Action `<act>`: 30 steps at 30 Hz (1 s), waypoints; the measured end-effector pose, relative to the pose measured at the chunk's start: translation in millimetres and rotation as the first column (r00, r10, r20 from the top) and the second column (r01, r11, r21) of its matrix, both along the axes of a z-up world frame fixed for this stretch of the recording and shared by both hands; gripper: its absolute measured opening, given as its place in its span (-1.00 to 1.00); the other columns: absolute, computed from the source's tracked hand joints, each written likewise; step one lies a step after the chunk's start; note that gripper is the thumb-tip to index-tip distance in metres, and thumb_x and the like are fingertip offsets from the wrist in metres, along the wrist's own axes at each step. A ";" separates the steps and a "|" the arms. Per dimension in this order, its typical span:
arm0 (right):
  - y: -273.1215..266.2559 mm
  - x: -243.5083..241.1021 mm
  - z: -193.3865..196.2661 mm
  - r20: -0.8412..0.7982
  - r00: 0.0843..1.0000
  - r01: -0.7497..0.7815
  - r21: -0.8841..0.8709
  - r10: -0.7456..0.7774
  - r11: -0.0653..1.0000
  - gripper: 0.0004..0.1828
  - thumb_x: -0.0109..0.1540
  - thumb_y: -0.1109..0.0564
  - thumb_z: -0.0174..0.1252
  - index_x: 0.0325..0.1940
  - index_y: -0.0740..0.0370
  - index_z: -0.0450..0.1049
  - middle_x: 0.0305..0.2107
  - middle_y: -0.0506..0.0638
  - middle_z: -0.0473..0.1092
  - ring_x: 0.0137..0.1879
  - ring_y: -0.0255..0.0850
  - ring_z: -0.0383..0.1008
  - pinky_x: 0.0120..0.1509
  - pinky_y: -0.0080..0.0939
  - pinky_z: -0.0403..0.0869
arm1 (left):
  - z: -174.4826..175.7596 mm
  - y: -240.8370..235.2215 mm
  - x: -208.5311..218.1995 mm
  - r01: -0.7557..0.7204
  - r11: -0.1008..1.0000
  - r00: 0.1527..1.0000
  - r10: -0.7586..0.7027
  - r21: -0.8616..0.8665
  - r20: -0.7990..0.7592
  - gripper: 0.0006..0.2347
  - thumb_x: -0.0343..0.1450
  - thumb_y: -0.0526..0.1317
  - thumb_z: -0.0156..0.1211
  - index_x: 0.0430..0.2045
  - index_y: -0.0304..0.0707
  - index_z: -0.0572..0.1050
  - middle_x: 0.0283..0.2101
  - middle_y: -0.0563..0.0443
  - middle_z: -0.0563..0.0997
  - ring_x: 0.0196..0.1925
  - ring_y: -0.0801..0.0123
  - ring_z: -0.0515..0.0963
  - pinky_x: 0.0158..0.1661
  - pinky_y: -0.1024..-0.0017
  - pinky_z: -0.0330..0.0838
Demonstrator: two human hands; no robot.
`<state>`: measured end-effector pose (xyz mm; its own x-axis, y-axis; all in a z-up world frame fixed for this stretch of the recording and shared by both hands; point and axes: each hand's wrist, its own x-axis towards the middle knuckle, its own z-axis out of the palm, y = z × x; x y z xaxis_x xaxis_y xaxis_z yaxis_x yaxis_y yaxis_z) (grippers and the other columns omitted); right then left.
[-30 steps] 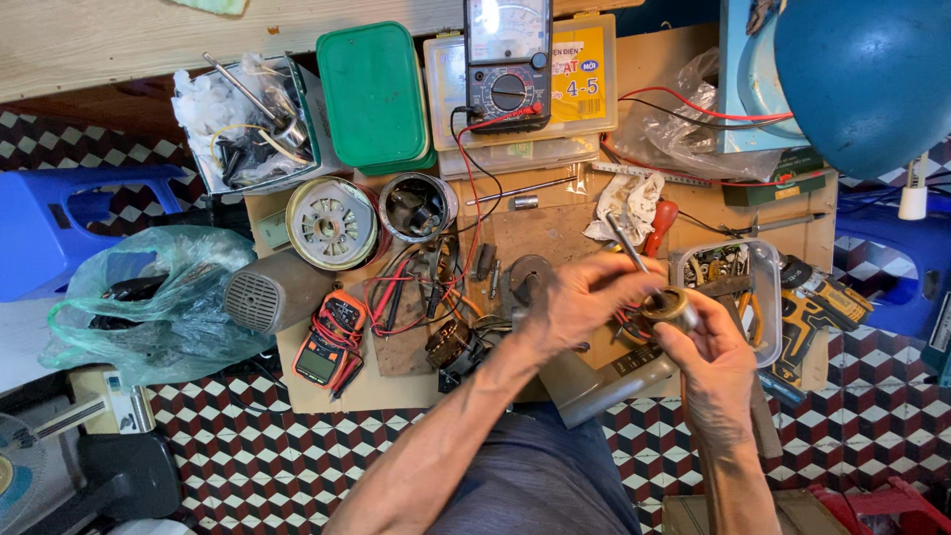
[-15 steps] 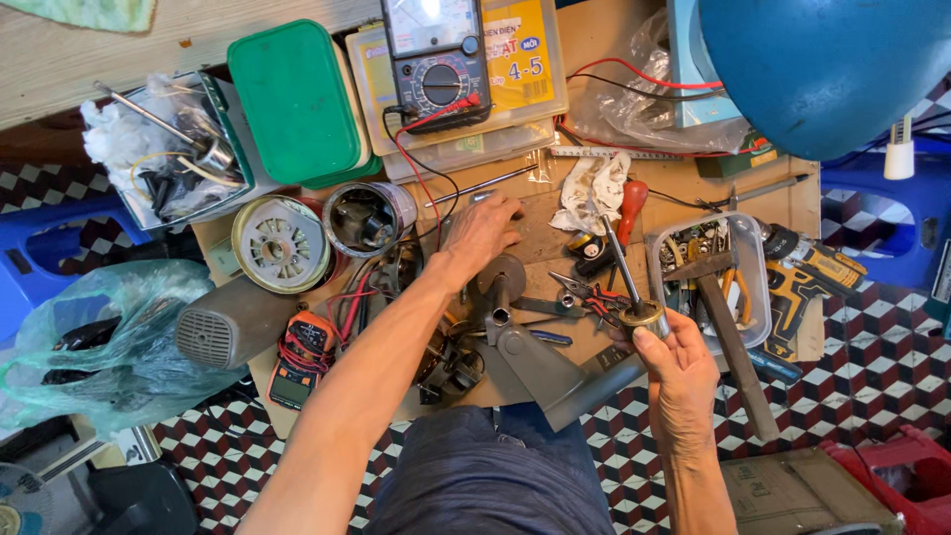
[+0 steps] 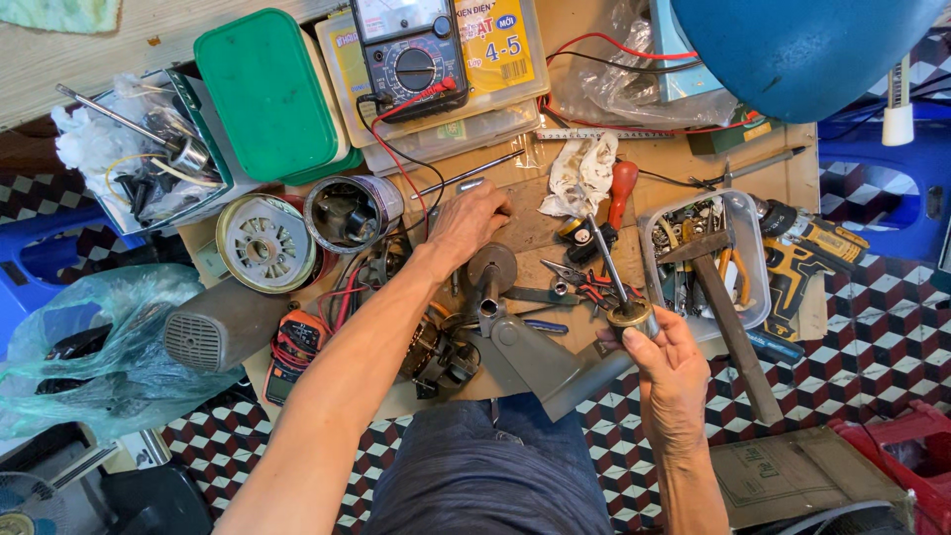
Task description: The person disassembles and reassembles a small motor or fan component on a cluttered workbench. They handle the rotor, stator, and various small parts, using a flashlight to inspect the interior and a multimeter to test electrical connections.
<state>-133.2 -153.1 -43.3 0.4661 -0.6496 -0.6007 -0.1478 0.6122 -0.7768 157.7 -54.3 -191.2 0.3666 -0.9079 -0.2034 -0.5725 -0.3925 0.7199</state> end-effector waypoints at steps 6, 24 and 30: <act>5.5 -0.3 -1.3 -0.023 1.000 -0.003 0.011 0.003 1.000 -0.54 0.28 0.30 0.12 0.27 0.50 0.31 -0.06 0.21 0.50 -0.03 -0.10 0.58 0.17 -0.12 0.52 | -7.7 0.1 0.8 0.046 0.998 0.998 -0.044 0.043 -0.046 -0.84 0.35 -0.33 0.33 -0.27 -0.29 0.51 -0.22 -0.11 0.57 -0.12 0.01 0.60 -0.12 0.15 0.48; 3.5 21.4 0.1 0.007 0.995 -0.097 0.044 0.097 0.994 -0.55 0.27 0.24 0.17 0.21 0.48 0.31 -0.07 0.21 0.51 -0.02 -0.05 0.59 0.20 -0.08 0.53 | 82.1 79.0 14.2 -0.804 0.554 0.047 0.419 0.214 -0.907 -0.79 0.46 -0.26 0.29 -0.09 -0.38 0.59 -0.27 0.07 0.64 -0.25 0.48 0.63 -0.15 0.50 0.54; 8.5 33.7 6.8 -0.045 0.985 -0.163 0.044 0.165 0.986 -0.52 0.25 0.25 0.19 0.23 0.48 0.31 -0.11 0.21 0.51 -0.03 -0.05 0.60 0.19 -0.11 0.51 | 78.9 95.3 -7.2 -0.847 0.473 -0.098 0.309 0.242 -0.946 -0.80 0.46 -0.26 0.31 -0.11 -0.40 0.57 -0.25 0.02 0.62 -0.22 0.43 0.63 -0.10 0.45 0.58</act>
<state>-99.5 -144.5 -36.6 0.5343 -0.5415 -0.6491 -0.2853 0.6074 -0.7414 150.6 41.0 -112.3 0.6273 -0.4840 -0.6101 0.7642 0.2318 0.6019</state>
